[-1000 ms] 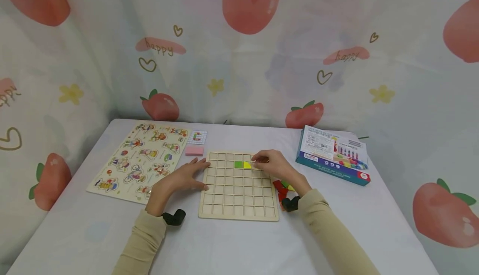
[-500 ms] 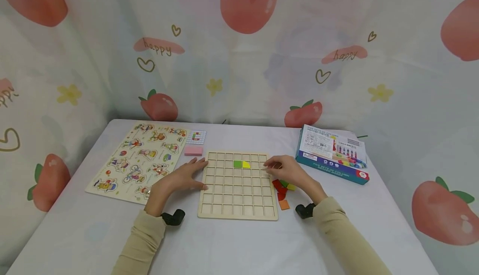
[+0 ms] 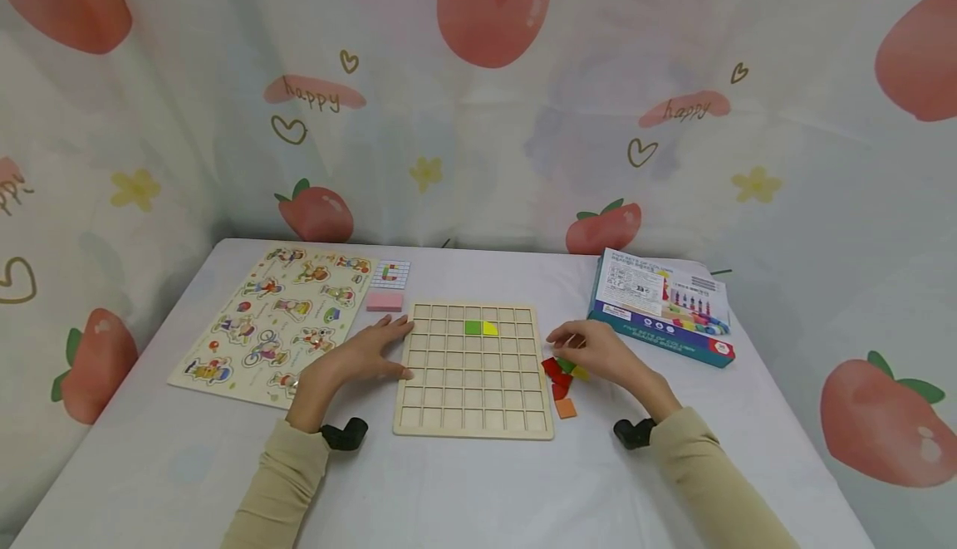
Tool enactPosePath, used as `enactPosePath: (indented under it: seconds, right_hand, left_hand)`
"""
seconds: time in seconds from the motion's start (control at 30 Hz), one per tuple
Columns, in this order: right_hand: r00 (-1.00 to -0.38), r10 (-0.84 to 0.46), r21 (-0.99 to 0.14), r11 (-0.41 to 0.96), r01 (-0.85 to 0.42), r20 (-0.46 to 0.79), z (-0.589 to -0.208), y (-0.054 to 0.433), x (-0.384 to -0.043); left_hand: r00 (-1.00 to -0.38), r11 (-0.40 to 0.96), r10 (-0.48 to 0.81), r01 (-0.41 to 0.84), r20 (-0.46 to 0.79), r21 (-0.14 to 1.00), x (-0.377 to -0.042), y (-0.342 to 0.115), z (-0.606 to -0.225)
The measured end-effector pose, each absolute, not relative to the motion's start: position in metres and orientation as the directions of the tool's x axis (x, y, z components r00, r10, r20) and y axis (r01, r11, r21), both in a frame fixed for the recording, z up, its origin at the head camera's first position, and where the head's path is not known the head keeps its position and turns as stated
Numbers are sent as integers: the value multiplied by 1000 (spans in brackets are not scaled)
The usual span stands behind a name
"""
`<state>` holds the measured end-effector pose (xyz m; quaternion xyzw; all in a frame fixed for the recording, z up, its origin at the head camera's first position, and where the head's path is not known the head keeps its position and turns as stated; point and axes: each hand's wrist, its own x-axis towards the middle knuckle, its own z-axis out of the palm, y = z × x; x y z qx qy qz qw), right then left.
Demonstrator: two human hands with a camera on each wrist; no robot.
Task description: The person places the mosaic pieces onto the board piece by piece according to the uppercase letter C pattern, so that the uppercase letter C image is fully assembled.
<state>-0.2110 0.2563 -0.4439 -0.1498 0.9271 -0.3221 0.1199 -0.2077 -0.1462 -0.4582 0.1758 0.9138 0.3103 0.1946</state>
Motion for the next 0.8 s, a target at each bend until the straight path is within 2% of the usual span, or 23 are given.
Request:
enactPosePath:
  seconds: [0.4,0.8]
  right_hand:
    - [-924,-333,-626,765,-149,-187,-445,287,-200]
    - [-909,-337,-632,767,-113,-246,-441,292,-197]
  left_hand:
    - [-863,740,441,196,-245,643,-207,-147,-458]
    - [-863,740,442,197,-245,643,-209,-147,-460]
